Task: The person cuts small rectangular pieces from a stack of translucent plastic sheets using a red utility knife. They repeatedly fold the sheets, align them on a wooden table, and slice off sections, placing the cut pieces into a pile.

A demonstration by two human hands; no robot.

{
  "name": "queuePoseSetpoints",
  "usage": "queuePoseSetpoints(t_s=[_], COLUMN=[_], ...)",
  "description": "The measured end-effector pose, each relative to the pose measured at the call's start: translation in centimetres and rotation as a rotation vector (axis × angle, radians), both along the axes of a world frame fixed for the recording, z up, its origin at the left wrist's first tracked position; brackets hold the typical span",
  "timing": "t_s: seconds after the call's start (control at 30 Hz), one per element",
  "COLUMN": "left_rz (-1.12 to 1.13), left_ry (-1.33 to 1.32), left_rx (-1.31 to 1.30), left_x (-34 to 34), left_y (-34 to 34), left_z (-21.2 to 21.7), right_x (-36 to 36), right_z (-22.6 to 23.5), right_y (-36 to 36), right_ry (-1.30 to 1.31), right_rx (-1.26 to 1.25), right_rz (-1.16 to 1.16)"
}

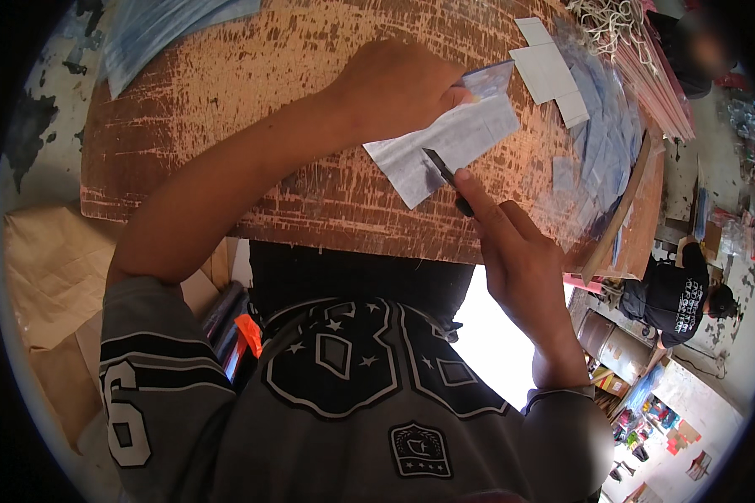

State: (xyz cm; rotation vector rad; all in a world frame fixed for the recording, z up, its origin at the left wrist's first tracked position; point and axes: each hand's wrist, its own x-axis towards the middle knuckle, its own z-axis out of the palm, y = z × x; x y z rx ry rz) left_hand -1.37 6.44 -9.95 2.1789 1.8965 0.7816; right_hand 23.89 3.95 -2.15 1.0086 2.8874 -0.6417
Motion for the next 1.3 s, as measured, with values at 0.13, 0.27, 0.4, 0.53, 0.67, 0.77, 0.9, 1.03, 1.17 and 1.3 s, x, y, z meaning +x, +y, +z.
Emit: queuePoseSetpoints(t_s=[0.13,0.27,0.4,0.53,0.67,0.77,0.9,1.03,1.17,1.3], left_rz=[0.004,-0.004,0.014,0.001,-0.011,-0.011,-0.002,0.007,0.005,0.008], left_ry=[-0.003,0.006,0.018,0.002,0.001,-0.001,0.013,0.043,0.046,0.046], left_rx=[-0.003,0.001,-0.015,-0.008,-0.019,-0.026,-0.103,-0.118,-0.108,-0.083], left_x=[0.0,0.0,0.0,0.0,0.0,-0.1,0.2,0.1,0.2,0.2], left_y=[-0.1,0.0,-0.1,0.0,0.0,-0.1,0.0,-0.1,-0.1,-0.2], left_z=[0.0,0.0,0.3,0.0,0.1,0.1,0.9,1.1,1.2,1.2], right_x=[0.2,0.0,-0.1,-0.1,-0.1,-0.1,0.3,0.2,0.6,1.2], right_z=[-0.5,-0.4,-0.2,-0.1,0.1,0.2,-0.5,-0.1,-0.1,-0.2], right_y=[0.1,-0.1,0.1,0.1,0.0,-0.2,-0.2,-0.4,-0.4,-0.6], right_ry=[0.035,0.019,-0.003,-0.004,-0.002,0.025,0.033,-0.024,-0.027,-0.019], right_rx=[0.016,0.003,-0.009,0.004,-0.006,-0.022,0.023,-0.040,-0.030,-0.025], right_rz=[0.049,0.005,0.002,0.020,0.020,0.014,0.058,-0.006,0.002,0.013])
